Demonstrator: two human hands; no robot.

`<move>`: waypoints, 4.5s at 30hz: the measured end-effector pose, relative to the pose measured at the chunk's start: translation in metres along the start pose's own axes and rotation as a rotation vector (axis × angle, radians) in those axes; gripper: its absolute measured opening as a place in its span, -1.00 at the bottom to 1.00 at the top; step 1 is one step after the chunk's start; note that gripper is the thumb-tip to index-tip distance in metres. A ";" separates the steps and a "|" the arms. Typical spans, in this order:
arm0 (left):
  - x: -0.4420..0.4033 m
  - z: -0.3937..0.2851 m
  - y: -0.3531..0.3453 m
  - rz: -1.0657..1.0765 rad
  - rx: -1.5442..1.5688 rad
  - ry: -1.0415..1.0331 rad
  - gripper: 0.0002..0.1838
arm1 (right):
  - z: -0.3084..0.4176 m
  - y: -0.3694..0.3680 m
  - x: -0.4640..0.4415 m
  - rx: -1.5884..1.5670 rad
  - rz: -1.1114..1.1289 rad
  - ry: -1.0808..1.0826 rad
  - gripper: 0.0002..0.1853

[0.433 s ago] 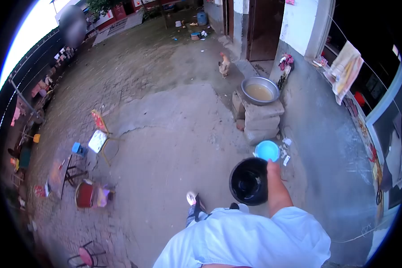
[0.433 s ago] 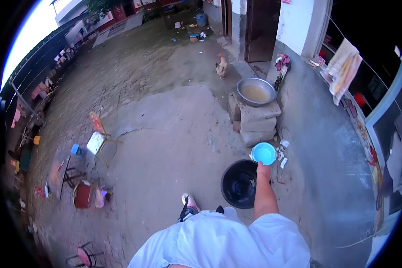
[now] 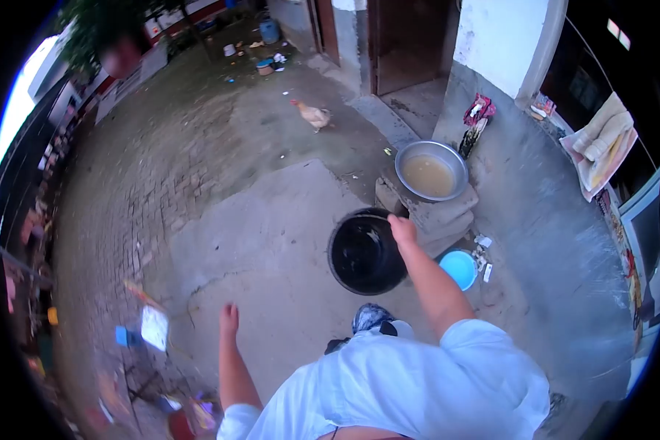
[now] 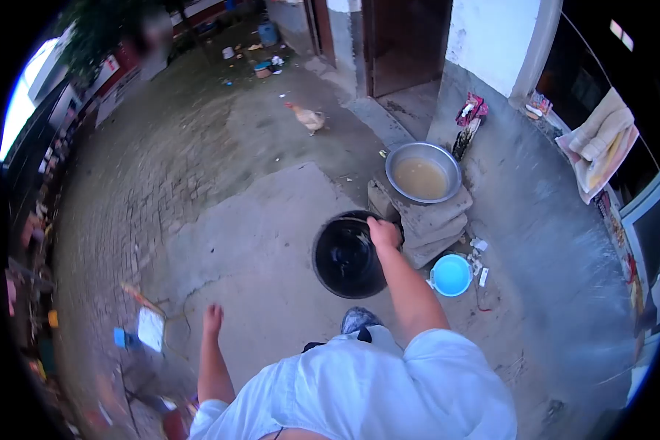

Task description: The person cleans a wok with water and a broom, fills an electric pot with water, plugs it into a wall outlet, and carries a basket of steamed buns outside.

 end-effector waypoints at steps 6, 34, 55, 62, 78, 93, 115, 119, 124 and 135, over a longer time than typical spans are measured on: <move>-0.206 -0.348 -0.047 0.148 0.205 -0.454 -0.65 | 0.125 -0.082 -0.166 -0.294 0.083 0.044 -0.59; -0.902 -1.016 -0.422 0.626 0.136 -0.531 -0.67 | 0.280 0.047 -1.031 -0.013 -0.145 -0.233 -0.43; -1.064 -1.409 -0.906 1.050 -0.948 -0.857 -0.58 | 0.075 0.489 -1.300 -0.316 -0.882 -0.907 -0.59; -0.880 -1.650 -1.122 1.326 -0.265 -0.806 -0.79 | -0.025 0.621 -1.304 -0.751 -1.050 -0.869 -0.57; -0.680 -1.670 -1.447 1.488 -1.297 -1.012 -0.60 | -0.302 0.915 -1.279 -0.442 -0.951 -1.059 -0.55; -0.429 -1.772 -1.607 1.520 -1.074 -0.559 -0.71 | -0.642 0.966 -1.300 -0.423 -0.604 -1.297 -0.66; -0.254 -1.620 -1.539 1.391 -1.016 -0.247 -0.64 | -0.587 1.087 -1.237 -0.802 -0.542 -0.371 -0.71; -0.181 -1.653 -1.547 1.558 -1.073 -0.645 -0.63 | -0.542 1.180 -1.045 -0.266 -1.341 -0.343 -0.92; -0.173 -1.661 -1.574 1.653 -1.109 -0.696 -0.70 | -0.542 1.219 -0.862 0.548 -1.163 -1.134 -0.47; -0.223 -1.658 -1.519 1.443 -0.873 -0.596 -0.76 | -0.595 1.079 -0.893 -0.907 -0.704 -1.016 -0.87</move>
Point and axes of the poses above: each hand's wrist, its own x-axis away from the middle knuckle, its own y-axis out of the back of the hand, z = x × y, the point moved 5 cm from there along -x, towards the middle knuckle, and after that the axes turned 1 degree about y, right-handed, at the moved point
